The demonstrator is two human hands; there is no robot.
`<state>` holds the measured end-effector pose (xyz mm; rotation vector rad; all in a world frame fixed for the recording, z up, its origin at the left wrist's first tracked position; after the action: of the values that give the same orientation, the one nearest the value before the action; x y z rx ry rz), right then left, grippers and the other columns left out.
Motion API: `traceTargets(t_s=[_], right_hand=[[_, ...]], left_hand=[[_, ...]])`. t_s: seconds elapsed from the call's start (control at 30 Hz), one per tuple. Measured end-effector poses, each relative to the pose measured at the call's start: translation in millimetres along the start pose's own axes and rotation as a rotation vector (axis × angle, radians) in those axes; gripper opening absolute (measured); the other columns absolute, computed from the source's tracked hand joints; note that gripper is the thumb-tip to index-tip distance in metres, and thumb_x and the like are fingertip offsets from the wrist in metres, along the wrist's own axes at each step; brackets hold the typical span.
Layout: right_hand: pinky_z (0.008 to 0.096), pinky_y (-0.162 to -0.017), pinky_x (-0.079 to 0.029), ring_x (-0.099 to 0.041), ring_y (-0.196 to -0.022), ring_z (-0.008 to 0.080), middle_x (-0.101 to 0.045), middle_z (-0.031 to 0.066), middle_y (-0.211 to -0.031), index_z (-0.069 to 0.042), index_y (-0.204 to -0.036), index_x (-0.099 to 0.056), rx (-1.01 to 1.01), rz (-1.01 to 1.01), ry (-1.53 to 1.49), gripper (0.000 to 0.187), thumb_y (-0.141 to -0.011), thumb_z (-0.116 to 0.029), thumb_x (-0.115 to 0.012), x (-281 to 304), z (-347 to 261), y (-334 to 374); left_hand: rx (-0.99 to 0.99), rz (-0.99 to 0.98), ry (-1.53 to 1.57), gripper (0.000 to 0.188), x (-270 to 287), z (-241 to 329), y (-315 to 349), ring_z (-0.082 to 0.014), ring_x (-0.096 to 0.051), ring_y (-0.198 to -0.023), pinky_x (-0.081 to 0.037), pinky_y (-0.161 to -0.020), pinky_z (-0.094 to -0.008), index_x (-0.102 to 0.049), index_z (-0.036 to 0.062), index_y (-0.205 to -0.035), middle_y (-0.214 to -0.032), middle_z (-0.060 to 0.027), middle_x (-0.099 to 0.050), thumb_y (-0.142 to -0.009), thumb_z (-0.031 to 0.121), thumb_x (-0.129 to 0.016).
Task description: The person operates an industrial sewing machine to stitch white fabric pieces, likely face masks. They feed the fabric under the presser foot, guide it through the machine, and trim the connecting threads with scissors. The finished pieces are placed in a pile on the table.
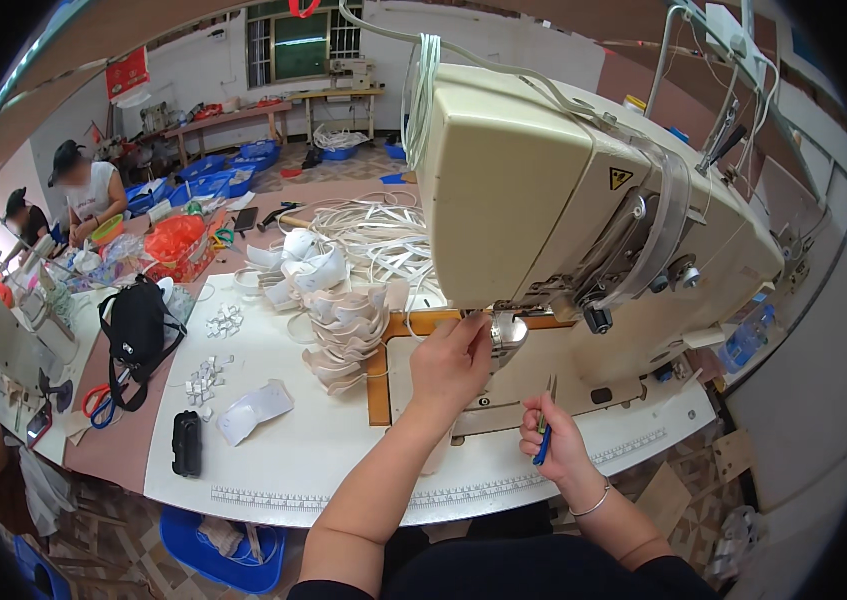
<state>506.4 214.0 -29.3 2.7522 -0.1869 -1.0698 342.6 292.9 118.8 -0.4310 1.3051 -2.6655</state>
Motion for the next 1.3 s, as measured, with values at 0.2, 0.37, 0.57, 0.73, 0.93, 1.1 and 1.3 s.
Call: traceTargets(t_s=[0.2, 0.37, 0.57, 0.73, 0.93, 1.1, 1.3], right_hand=[[0.0215, -0.044, -0.032, -0.038, -0.05, 0.0085, -0.05, 0.0015, -0.068, -0.005, -0.097, -0.049, -0.005, 0.014, 0.002, 0.026, -0.093, -0.031, -0.047, 2, 1, -1], [0.0214, -0.043, -0.032, -0.038, -0.049, 0.0084, -0.05, 0.0014, -0.068, -0.005, -0.097, -0.049, 0.002, 0.009, 0.003, 0.026, -0.093, -0.031, -0.047, 0, 0, -2], [0.0207, -0.044, -0.031, -0.038, -0.05, 0.0079, -0.049, 0.0006, -0.067, -0.006, -0.097, -0.051, 0.012, 0.025, 0.045, 0.028, -0.093, -0.033, -0.046, 4, 0, -2], [0.0206, -0.045, -0.032, -0.039, -0.051, 0.0071, -0.047, -0.0001, -0.064, -0.005, -0.095, -0.051, 0.254, 0.022, 0.288, 0.023, -0.093, -0.028, -0.046, -14, -30, -4], [0.0177, -0.051, -0.035, -0.041, -0.056, 0.004, -0.05, -0.001, -0.066, -0.006, -0.09, -0.054, 0.578, 0.003, 0.604, 0.025, -0.095, -0.028, -0.043, -65, -74, -11], [0.0172, -0.053, -0.036, -0.042, -0.058, 0.0036, -0.052, -0.0004, -0.069, -0.006, -0.09, -0.054, 0.627, -0.029, 0.635, 0.025, -0.095, -0.027, -0.043, -76, -76, -11], [0.0168, -0.053, -0.035, -0.042, -0.058, 0.0033, -0.053, -0.0002, -0.07, -0.006, -0.091, -0.054, 0.621, -0.01, 0.649, 0.024, -0.095, -0.028, -0.044, -69, -73, -11]], left_hand=[[-0.008, 0.015, 0.0, 0.012, -1, 0, 0, -0.0244, -0.057, -0.055, -0.045, -0.047, -0.0342, -0.062, 0.0113, -0.086, -0.065, -0.0063, -0.056, -0.074, 0.011, -0.064], [0.009, 0.009, -0.002, 0.012, -1, -2, 1, -0.0242, -0.057, -0.055, -0.045, -0.047, -0.0342, -0.062, 0.0116, -0.087, -0.064, -0.0062, -0.056, -0.075, 0.011, -0.064], [0.004, -0.007, -0.029, 0.012, -1, 1, 0, -0.0243, -0.057, -0.055, -0.045, -0.047, -0.0344, -0.062, 0.0114, -0.087, -0.065, -0.0063, -0.056, -0.075, 0.011, -0.063], [0.01, -0.009, -0.001, 0.012, 0, -1, 1, -0.0247, -0.058, -0.056, -0.045, -0.048, -0.0345, -0.062, 0.0109, -0.086, -0.066, -0.0067, -0.057, -0.075, 0.011, -0.063], [0.02, 0.003, 0.013, 0.012, -1, -3, 1, -0.0252, -0.058, -0.056, -0.045, -0.048, -0.0348, -0.062, 0.0106, -0.086, -0.066, -0.0071, -0.057, -0.075, 0.011, -0.063], [-0.009, 0.034, 0.006, 0.008, 1, 1, 0, -0.0178, -0.053, -0.048, -0.041, -0.044, -0.0286, -0.064, 0.0065, -0.083, -0.062, -0.0066, -0.056, -0.075, 0.007, -0.064], [-0.006, 0.031, 0.016, 0.009, 2, 2, 0, -0.018, -0.053, -0.048, -0.041, -0.044, -0.0289, -0.064, 0.0059, -0.083, -0.061, -0.0069, -0.056, -0.075, 0.006, -0.065]])
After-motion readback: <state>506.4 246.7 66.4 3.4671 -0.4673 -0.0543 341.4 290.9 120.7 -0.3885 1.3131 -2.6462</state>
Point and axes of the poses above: each hand's wrist, its own y-axis away from the middle knuckle, its own x-axis out of the back of the hand, z = x × y, the point moved 9 cm from there along -y, towards the middle knuckle
